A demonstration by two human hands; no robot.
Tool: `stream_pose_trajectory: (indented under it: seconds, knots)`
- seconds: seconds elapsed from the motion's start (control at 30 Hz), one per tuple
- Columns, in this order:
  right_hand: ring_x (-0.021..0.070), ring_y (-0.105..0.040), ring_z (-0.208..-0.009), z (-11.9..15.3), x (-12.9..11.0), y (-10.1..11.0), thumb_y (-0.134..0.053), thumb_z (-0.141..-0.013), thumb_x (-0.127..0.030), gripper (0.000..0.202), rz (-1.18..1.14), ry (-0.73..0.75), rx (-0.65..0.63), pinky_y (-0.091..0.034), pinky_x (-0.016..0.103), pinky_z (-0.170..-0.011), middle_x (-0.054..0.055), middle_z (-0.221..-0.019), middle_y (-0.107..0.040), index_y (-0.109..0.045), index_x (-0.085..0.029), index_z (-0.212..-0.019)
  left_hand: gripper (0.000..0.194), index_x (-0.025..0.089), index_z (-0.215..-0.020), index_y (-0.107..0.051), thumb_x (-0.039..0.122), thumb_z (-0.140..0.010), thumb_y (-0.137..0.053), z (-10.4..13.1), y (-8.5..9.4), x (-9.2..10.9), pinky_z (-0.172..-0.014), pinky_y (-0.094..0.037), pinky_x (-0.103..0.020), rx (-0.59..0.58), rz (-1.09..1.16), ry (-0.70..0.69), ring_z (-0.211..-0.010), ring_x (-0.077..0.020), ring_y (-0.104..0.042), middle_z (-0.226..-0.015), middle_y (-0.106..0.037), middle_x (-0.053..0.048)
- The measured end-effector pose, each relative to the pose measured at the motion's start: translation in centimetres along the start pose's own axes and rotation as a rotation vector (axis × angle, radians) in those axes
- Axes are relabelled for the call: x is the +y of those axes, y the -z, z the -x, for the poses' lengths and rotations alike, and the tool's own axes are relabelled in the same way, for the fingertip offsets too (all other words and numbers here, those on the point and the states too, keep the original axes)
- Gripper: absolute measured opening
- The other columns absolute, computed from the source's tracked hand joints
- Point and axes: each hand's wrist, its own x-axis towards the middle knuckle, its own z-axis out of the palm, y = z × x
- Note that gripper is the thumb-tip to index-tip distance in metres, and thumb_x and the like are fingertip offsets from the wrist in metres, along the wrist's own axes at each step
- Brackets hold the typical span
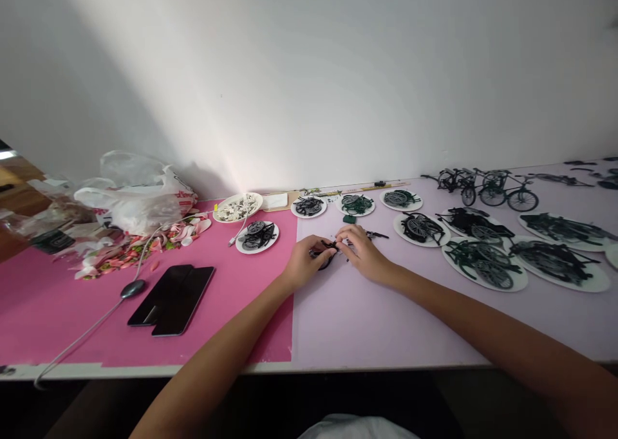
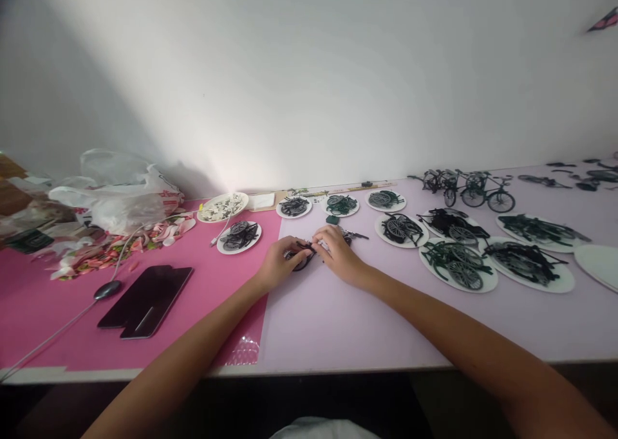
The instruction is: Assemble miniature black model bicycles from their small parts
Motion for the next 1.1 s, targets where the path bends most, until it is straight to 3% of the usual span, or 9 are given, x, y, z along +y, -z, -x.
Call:
stream_pose_trajectory:
  seconds: [0.4, 0.6, 0.77, 1.1]
  knots:
    - [0.0279, -0.058, -0.111, 0.1, 0.3, -0.4, -0.051, -0.104, -0.039, 0.016, -0.089, -0.053, 0.053, -0.047, 0.05, -0.102, 0.01, -0.109, -0.061, -0.06, -0.026, -0.099, 0.04, 0.016, -0.1, -0.074, 0.048, -0.078, -0.083, 0.0, -0.2, -0.1, -0.069, -0.055, -0.029, -0.009, 0.12, 0.051, -0.075, -0.019, -0.069, -0.089, -0.078, -0.009]
    - [0.0278, -0.059, -0.11, 0.0, -0.1, -0.5, -0.052, -0.103, -0.04, 0.018, -0.138, -0.084, 0.081, -0.05, 0.048, -0.098, 0.01, -0.108, -0.062, -0.06, -0.026, -0.098, 0.046, 0.012, -0.103, -0.075, 0.052, -0.08, -0.08, 0.2, -0.3, 0.0, -0.054, -0.045, -0.024, -0.039, 0.201, 0.102, -0.059, -0.0121, -0.056, -0.074, -0.073, -0.006]
    - [0.0256, -0.061, -0.108, 0.1, 0.3, -0.8, -0.054, -0.102, -0.042, 0.018, -0.185, -0.132, 0.092, -0.052, 0.043, -0.095, 0.008, -0.108, -0.064, -0.061, -0.025, -0.098, 0.045, 0.012, -0.102, -0.076, 0.052, -0.081, -0.079, 0.2, -0.3, 0.4, -0.053, -0.042, -0.023, -0.037, 0.177, 0.102, -0.057, -0.0105, -0.052, -0.07, -0.07, -0.004]
    - [0.0243, -0.062, -0.105, 0.5, 0.7, -1.5, -0.052, -0.102, -0.048, 0.026, -0.209, -0.21, 0.079, -0.052, 0.04, -0.089, 0.008, -0.108, -0.065, -0.062, -0.024, -0.103, 0.045, 0.014, -0.097, -0.075, 0.054, -0.079, -0.08, 0.1, -0.5, -0.1, -0.06, -0.048, -0.027, -0.004, 0.14, 0.101, -0.063, -0.0148, -0.06, -0.071, -0.071, -0.004]
